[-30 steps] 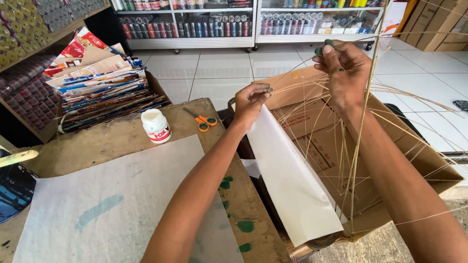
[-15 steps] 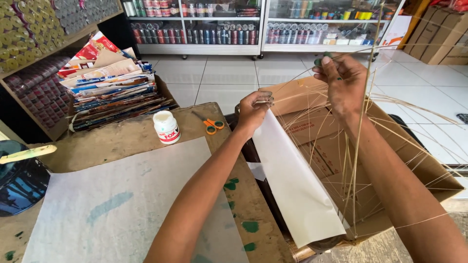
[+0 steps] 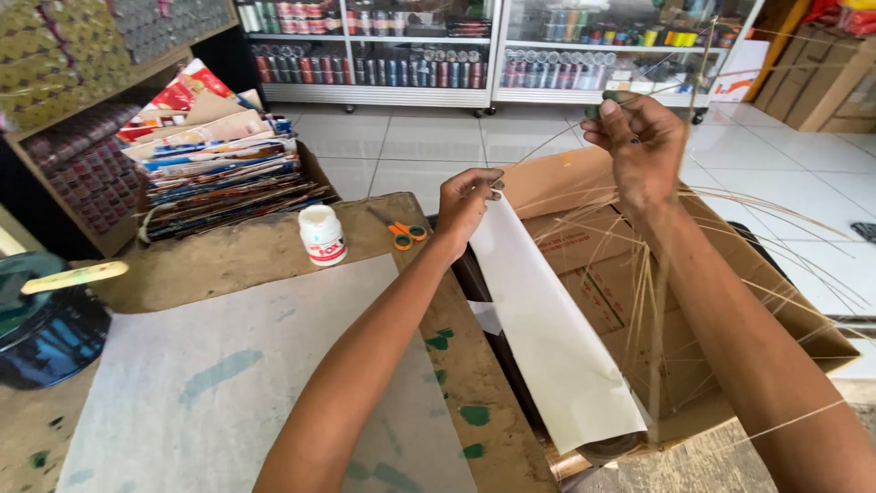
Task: Assembling a kite by gluing paper and tying a bamboo frame together with string
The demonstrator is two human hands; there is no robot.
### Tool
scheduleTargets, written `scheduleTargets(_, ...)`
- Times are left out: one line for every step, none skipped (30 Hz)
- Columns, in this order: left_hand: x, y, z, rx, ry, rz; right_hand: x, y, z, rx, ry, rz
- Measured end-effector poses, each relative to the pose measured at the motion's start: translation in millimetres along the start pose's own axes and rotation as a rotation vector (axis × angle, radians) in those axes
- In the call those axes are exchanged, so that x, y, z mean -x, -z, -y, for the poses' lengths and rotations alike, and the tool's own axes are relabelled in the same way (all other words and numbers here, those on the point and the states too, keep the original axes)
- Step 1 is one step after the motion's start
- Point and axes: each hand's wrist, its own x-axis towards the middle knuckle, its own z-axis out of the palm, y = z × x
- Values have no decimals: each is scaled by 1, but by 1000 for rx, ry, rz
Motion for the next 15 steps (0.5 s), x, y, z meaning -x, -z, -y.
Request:
scheduleTargets(-2, 4, -2, -2, -5, -9, -1, -3, -1, -6, 2, 8)
scheduleTargets(-3, 8, -3, 23, -24, -6, 0, -4, -2, -20, -13, 3)
scheduleTargets(-4, 12, -4, 48, -44, -3, 1, -6, -3, -34, -28, -2)
scheduleTargets(0, 17, -13, 47, -49, -6, 5, -12, 3, -37, -25, 1)
scheduleTargets(3, 22, -21, -100, -56, 31, 10, -18, 10, -55, -44, 8)
scheduleTargets(9, 28, -29, -247, -60, 67, 17, -25, 16, -73, -66, 15)
scheduleTargets(16, 34, -40, -248, -62, 62, 23, -32, 23, -76, -65, 18)
scheduleTargets(23, 40, -53, -304, -115, 80, 28, -39, 30, -97, -75, 22)
scheduleTargets(30, 45, -66, -360, -168, 97, 33, -47, 37, -118, -84, 25)
scheduleTargets(37, 56, -75, -368, -176, 90, 39, -55, 43, -129, -78, 30)
scheduleTargets(44, 67, -85, -402, -201, 89, 46, -63, 48, -161, -102, 25)
scheduleTargets(57, 78, -91, -433, -216, 85, 57, -69, 54, -188, -136, 25)
scheduleTargets(61, 89, -93, -435, -214, 75, 62, -76, 58, -192, -140, 34)
scheduleTargets(67, 103, -94, -472, -206, 52, 69, -84, 62, -226, -161, 45)
scheduleTargets(74, 116, -95, -508, -198, 29, 76, -92, 65, -259, -183, 57)
